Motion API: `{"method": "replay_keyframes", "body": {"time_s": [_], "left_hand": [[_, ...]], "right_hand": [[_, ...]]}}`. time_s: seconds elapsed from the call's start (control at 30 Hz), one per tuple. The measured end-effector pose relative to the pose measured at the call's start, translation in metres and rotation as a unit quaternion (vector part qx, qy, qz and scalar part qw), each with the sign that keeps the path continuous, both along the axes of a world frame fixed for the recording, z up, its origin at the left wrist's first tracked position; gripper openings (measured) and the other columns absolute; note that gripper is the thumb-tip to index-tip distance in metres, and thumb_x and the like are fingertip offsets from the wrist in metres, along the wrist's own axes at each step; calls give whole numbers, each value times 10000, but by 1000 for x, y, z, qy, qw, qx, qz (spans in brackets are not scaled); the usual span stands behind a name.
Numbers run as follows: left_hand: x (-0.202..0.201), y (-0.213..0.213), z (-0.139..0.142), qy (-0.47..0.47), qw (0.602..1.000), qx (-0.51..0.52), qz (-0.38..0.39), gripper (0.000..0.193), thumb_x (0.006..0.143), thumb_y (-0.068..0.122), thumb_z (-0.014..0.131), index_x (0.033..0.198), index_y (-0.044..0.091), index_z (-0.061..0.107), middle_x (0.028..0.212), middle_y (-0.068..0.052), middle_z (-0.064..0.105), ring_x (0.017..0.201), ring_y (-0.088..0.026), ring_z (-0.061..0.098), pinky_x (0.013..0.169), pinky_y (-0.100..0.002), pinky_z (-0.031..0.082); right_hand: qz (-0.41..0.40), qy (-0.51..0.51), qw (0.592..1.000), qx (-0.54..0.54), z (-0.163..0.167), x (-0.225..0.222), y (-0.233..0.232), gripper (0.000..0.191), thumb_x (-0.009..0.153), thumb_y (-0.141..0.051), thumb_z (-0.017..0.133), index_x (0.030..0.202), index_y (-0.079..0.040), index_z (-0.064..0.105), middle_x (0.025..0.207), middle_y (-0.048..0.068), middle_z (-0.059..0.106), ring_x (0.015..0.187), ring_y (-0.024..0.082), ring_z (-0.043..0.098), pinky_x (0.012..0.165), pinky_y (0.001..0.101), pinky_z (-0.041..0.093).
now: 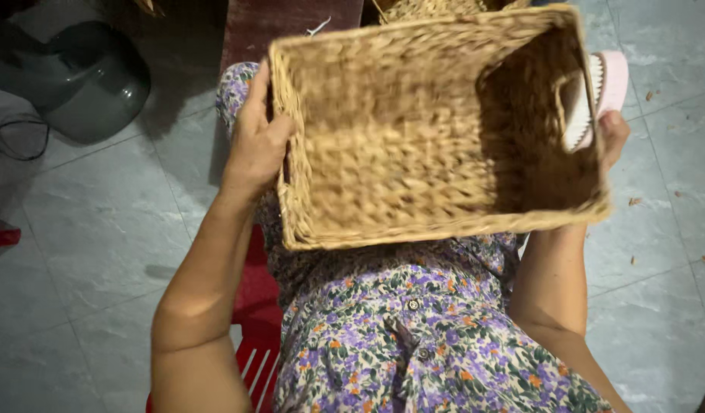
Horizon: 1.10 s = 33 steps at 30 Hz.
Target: The person holds a woven basket on their lap and repeatedly brushes its exterior and interior surfaces with a small brush. They rotate the basket to access different sides and continue brushing throughout the clip.
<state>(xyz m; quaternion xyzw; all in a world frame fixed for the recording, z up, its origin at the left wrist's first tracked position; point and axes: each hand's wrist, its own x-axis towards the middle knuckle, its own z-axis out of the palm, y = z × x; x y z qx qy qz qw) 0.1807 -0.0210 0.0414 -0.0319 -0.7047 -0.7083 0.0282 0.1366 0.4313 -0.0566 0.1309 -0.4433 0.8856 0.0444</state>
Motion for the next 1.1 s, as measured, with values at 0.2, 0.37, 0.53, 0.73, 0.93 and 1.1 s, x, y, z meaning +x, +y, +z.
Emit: {"method": "replay_keyframes", "body": {"time_s": [0.2, 0.37, 0.53, 0.73, 0.93, 1.1], "left_hand": [[-17, 6, 9, 52, 995, 66, 57, 664, 1011, -120, 438, 1632, -33, 220, 1472, -138, 583, 1202, -173, 624, 1015, -279, 541], [-9, 8, 2, 100, 990, 32, 97, 684, 1000, -161, 443, 1652, -43, 274, 1549, -151, 528, 1392, -173, 565, 1190, -258, 443], [-5, 11, -1, 200, 974, 26, 106, 686, 974, -197, 390, 1628, -24, 281, 1586, -94, 418, 1460, -146, 456, 1267, -247, 366], [-13, 11, -4, 211, 969, 32, 124, 678, 991, -196, 368, 1623, 43, 314, 1484, -90, 522, 1265, -174, 524, 1079, -251, 432], [-25, 5, -33, 234, 960, -43, 145, 761, 960, -212, 389, 1640, 107, 266, 1586, -71, 472, 1392, -187, 521, 1212, -255, 487], [-27, -2, -43, 203, 971, 7, 130, 782, 971, -226, 394, 1667, 112, 275, 1501, -75, 496, 1349, -190, 534, 1160, -248, 450]], "right_hand": [[-29, 27, 999, 36, 15, -21, -15, 622, 1069, -402, 552, 1588, -105, 379, 1513, 125, 518, 1341, 274, 545, 1168, 445, 461], [-54, 44, 996, 52, 19, -28, -15, 622, 1070, -384, 575, 1585, -98, 374, 1493, 131, 526, 1325, 276, 555, 1153, 447, 471], [-98, 90, 990, 53, 24, -48, -5, 624, 1070, -366, 597, 1581, -91, 369, 1473, 138, 535, 1309, 278, 565, 1138, 450, 482], [-138, 136, 979, 62, 26, -72, -14, 615, 1063, -355, 631, 1548, -67, 388, 1417, 140, 558, 1253, 264, 574, 1093, 443, 489], [-114, 120, 982, 92, 19, -78, -13, 637, 1046, -401, 662, 1515, -86, 368, 1414, 123, 562, 1258, 236, 598, 1066, 411, 499], [-180, 94, 975, 88, -11, -81, -9, 704, 1036, -396, 694, 1546, -45, 358, 1407, 154, 568, 1212, 251, 606, 1037, 412, 508]]}}
